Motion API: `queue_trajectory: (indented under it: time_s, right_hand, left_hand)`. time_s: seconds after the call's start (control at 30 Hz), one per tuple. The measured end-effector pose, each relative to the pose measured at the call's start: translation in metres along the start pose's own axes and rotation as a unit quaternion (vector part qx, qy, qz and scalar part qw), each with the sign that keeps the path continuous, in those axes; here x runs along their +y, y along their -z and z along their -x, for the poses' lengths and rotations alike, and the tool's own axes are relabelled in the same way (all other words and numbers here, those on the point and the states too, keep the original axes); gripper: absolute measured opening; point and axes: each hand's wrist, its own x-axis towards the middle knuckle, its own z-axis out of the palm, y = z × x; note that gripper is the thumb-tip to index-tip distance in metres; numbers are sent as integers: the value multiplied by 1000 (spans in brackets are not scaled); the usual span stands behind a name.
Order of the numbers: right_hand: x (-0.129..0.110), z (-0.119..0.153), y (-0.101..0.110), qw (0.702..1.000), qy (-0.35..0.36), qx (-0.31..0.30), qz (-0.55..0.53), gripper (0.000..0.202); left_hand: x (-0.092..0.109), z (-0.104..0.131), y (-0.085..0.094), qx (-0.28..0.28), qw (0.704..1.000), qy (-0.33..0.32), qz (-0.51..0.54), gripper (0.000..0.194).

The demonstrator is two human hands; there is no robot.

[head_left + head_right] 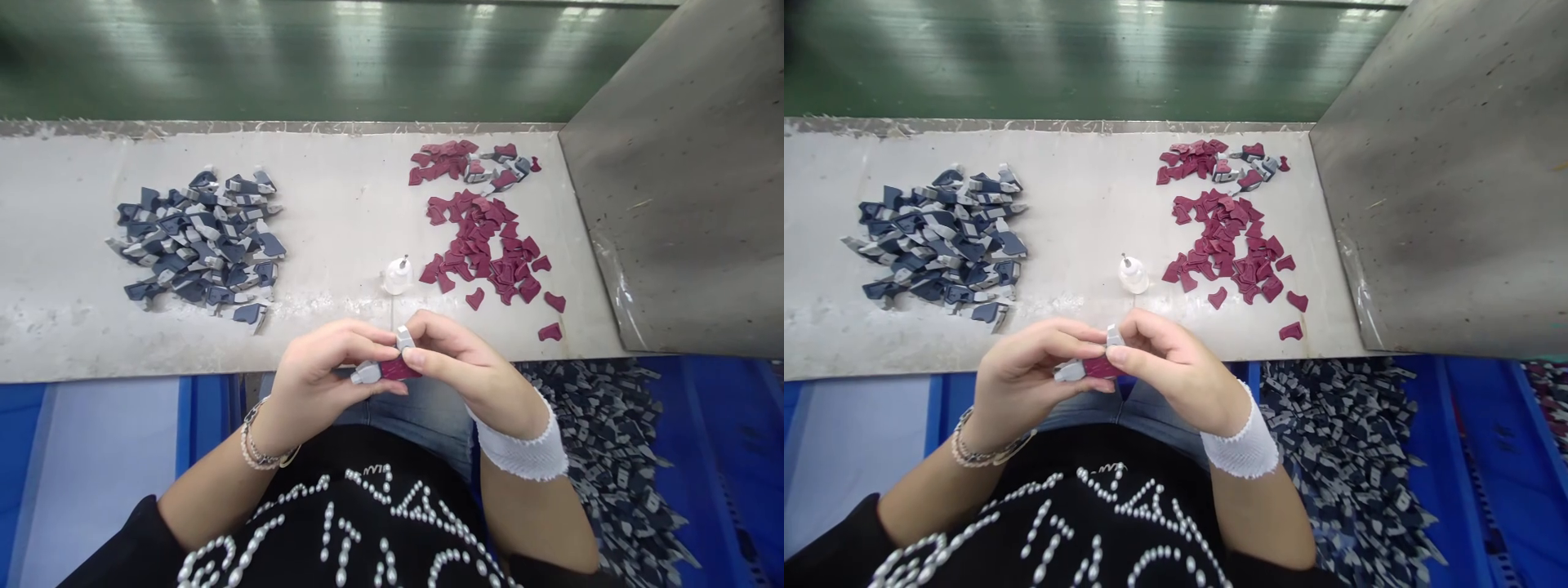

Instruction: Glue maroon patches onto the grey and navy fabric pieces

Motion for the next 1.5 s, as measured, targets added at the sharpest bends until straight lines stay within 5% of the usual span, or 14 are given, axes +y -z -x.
queue_trajectory:
  time_s: [0.33,0.57,0.73,0.83,0.97,1.13,1.5]
  right_hand:
    - [-4,9,-9,994,17,36,105,30]
    - [-7,6,-10,993,20,-5,115,14]
    - [-11,4,-8,978,6,10,208,16]
    - [-15,0,-7,953,6,16,302,16]
    - [-25,-3,-4,939,10,-11,344,18]
    - [-37,-2,2,936,15,-55,347,19]
    - [-36,-7,-3,928,-14,-43,371,17]
  left_hand:
    - [1,2,-2,18,999,-42,-12,38]
    - [-4,18,-11,102,993,53,39,43]
    - [8,20,3,30,986,161,36,38]
    - [16,14,14,-16,954,286,93,22]
    - [18,4,22,-72,908,384,151,24]
    - [19,-2,21,-81,896,395,183,18]
    - [19,0,16,-61,900,392,181,16]
